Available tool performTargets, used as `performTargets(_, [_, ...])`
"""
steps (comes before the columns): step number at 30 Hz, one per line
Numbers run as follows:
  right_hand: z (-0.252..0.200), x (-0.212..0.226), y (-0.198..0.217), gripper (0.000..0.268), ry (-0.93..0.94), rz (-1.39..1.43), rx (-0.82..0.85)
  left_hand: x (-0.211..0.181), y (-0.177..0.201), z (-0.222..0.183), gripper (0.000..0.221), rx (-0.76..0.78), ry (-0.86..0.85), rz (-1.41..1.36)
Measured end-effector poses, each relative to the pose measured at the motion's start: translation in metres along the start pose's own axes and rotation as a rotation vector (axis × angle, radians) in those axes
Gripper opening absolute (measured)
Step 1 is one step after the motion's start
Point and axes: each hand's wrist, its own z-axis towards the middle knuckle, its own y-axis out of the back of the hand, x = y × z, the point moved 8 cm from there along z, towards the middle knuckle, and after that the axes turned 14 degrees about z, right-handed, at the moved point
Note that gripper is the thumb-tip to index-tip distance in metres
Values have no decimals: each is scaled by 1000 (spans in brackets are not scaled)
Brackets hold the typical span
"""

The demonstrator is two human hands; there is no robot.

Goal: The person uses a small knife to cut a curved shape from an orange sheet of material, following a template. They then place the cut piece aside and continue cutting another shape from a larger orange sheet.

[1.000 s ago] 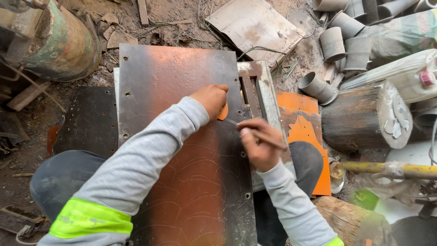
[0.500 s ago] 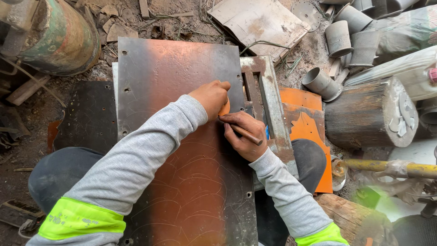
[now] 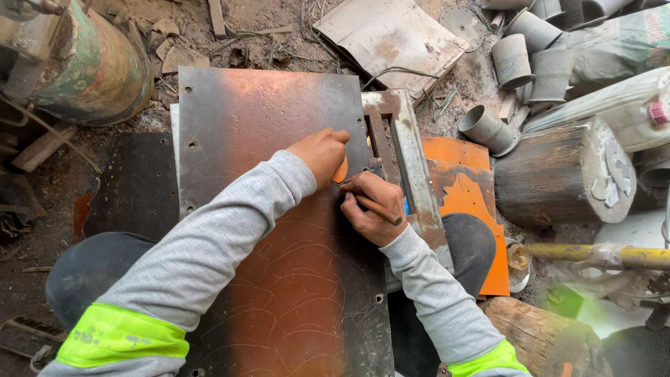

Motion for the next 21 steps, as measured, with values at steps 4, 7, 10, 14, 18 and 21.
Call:
performTargets(4, [-18,-35,33,15,-191,512,-246,0,9,-13,16,-49,50,-116])
performTargets(7, [-36,-56,71,18,-173,553,-608,-4,21,-32,21,-254,191,-169])
performTargets(10, [-42,-73,74,17,-248,579,-673,-18,24,-53,38,-366,361,-135])
performTargets(14, [-37,-71,65,17,-246,509,-545,-27,31,-57,33,-369,362,-25])
performTargets(18, [-38,-72,67,17,-268,540,-573,11,28,-62,18,-204,490,-157])
performTargets(21, [-39,-72,67,17,-273,503,-571,37,49,-44,11,-420,358,-211])
